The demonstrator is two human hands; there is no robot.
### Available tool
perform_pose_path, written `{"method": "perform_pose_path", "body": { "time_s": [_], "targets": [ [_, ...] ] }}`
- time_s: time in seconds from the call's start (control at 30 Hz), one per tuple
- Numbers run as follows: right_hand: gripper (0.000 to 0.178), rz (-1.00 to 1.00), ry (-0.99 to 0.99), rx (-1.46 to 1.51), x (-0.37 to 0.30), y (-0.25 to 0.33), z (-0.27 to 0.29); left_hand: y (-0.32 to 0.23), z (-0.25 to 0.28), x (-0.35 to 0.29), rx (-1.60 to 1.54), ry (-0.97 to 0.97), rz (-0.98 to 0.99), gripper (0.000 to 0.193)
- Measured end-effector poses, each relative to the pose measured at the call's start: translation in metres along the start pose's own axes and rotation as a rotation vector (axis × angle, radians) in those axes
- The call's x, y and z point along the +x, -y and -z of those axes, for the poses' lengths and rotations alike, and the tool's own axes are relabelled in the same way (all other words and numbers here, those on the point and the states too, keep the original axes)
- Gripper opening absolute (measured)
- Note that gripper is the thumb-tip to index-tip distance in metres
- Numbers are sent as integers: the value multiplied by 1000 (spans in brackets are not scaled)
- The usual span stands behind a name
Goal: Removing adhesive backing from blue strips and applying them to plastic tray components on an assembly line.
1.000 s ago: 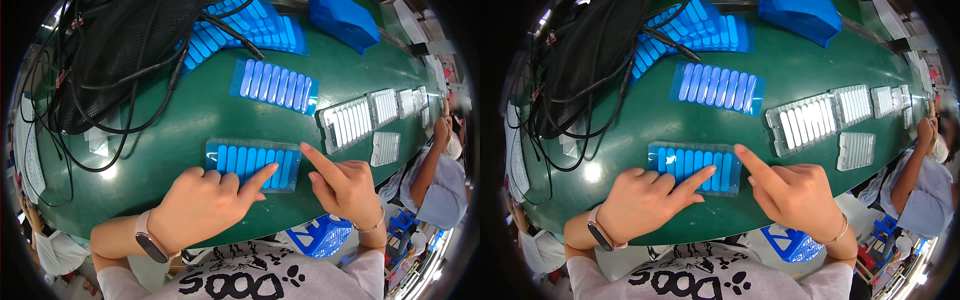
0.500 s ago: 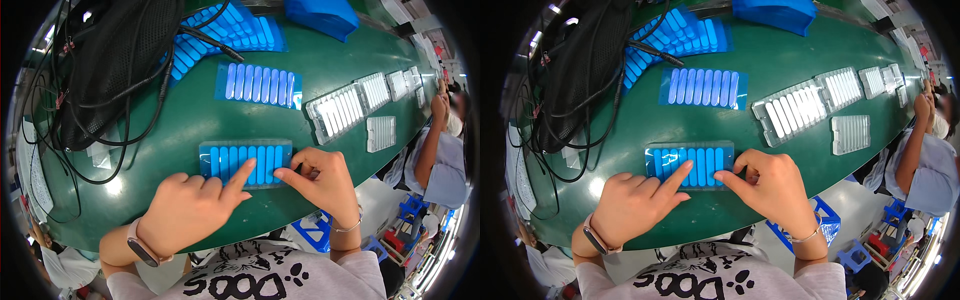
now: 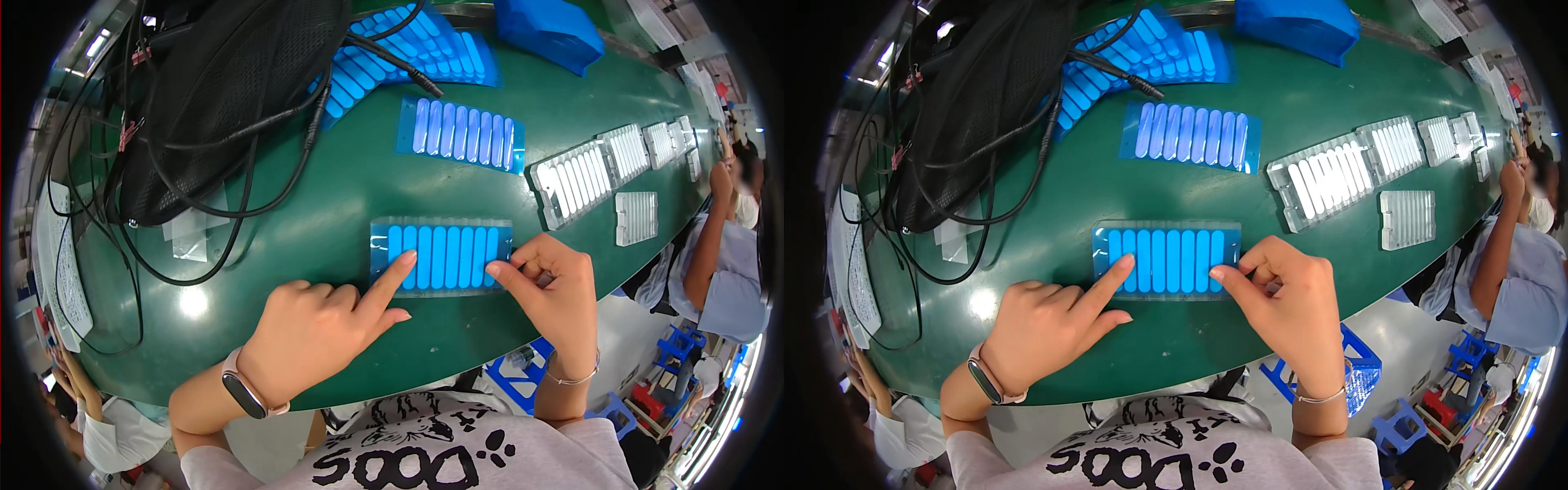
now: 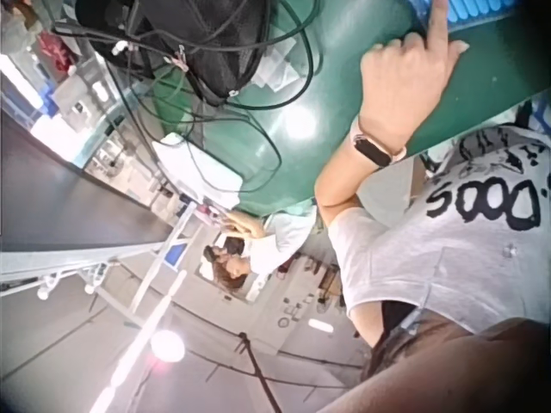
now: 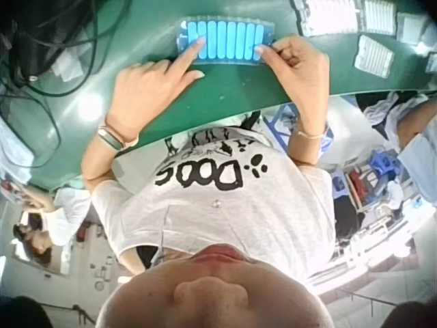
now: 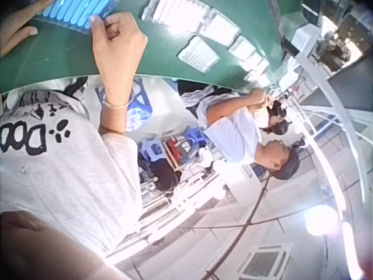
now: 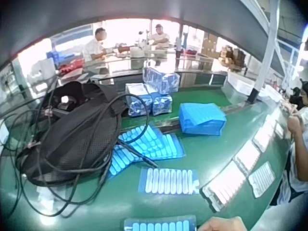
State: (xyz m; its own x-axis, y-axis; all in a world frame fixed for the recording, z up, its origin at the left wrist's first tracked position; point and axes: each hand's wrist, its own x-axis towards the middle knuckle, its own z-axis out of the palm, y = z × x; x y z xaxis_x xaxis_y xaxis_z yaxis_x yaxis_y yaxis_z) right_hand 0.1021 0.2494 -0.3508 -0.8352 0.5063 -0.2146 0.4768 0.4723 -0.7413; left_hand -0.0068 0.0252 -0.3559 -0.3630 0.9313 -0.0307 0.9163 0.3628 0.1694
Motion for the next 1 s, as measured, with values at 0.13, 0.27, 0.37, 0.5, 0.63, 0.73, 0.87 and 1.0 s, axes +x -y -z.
{"method": "perform_pose_path", "body": {
  "time_s": [0.13,0.27,0.37,0.5,0.63,0.73,0.87,1.0],
  "targets": [
    [20,20,-13,-11,-1,-2,0,8,7,3,-93,95,15,58],
    [18,-114,69,180,1,-14,7,18,9,0,-92,57,10,53],
    [17,-143,131,339,0,-11,3,13,10,-3,-63,71,26,52],
    [16,-161,210,487,-1,5,6,22,3,-4,-173,33,25,54],
    [17,-48,235,583,1,29,14,33,13,-5,-417,-176,161,58],
    [18,114,312,494,12,70,18,38,22,-2,-550,-158,243,64],
    [17,156,521,301,40,107,7,33,24,0,-601,-64,260,67],
    [17,229,501,353,39,95,4,30,20,0,-555,-17,241,64]
  ]
}}
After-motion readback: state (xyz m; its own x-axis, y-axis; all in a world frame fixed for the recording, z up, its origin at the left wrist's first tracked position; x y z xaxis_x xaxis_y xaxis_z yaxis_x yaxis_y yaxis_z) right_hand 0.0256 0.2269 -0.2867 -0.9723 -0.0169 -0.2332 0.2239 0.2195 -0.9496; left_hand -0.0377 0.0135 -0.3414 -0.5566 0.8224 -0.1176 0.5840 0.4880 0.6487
